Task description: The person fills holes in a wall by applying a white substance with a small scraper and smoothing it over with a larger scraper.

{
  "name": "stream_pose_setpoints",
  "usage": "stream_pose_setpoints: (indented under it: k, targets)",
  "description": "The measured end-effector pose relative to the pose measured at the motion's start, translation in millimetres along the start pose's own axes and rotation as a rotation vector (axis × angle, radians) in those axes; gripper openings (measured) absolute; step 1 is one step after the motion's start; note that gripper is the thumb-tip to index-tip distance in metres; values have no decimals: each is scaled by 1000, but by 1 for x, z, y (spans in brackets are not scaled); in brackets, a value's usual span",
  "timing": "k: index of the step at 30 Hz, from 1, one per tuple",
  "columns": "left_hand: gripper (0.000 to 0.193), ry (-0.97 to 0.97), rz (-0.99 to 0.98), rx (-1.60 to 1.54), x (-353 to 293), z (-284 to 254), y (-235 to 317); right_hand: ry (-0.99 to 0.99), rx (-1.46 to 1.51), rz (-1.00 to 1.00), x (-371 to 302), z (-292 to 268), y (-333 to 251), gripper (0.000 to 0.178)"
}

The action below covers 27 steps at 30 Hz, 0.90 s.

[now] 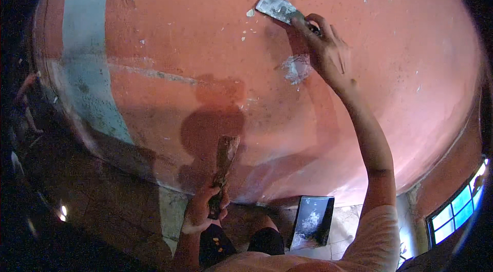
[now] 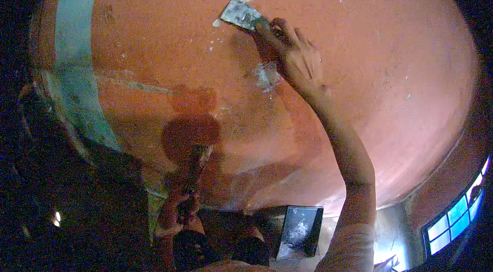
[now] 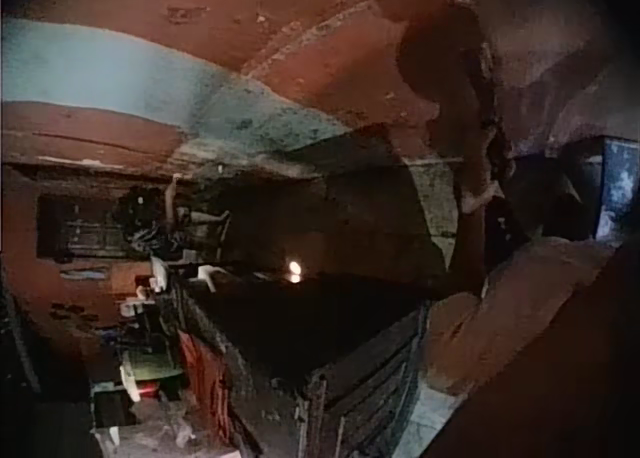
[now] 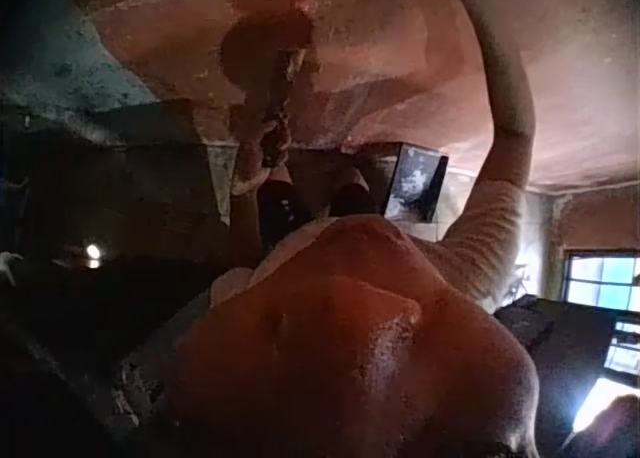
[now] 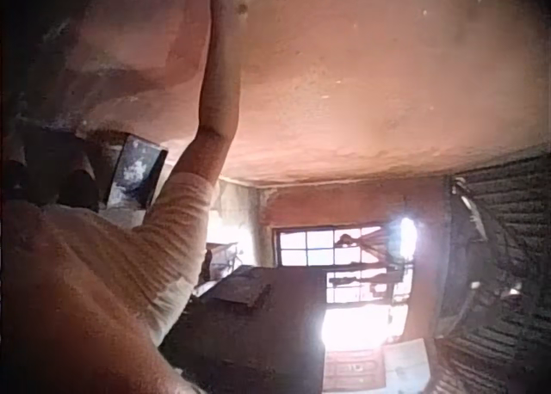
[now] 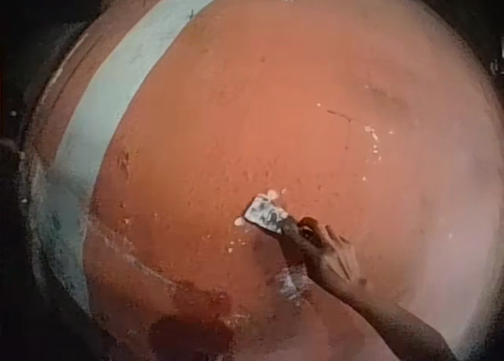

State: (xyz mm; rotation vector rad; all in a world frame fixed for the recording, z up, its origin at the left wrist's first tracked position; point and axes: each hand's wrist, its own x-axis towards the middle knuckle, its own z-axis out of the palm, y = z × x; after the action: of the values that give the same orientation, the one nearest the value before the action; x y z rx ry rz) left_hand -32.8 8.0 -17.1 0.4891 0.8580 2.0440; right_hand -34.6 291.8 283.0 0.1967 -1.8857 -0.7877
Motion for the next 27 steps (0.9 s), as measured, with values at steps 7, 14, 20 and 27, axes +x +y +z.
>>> stream_pose_setpoints:
  k: [7, 14, 20, 27]
  targets:
    - [38, -32, -8, -75, 2, -14, -10, -19, 175, -27, -26, 7, -10, 61]
    - [40, 7, 9, -101, 2, -9, -13, 9, 266, 73, -4, 7, -2, 52]
    - [37, 21, -16, -38, -3, -4, -7, -19, 164, -65, -23, 20, -2, 51]
    - [36, -41, -4, -27, 3, -2, -6, 35, 245, 27, -2, 12, 8, 50]
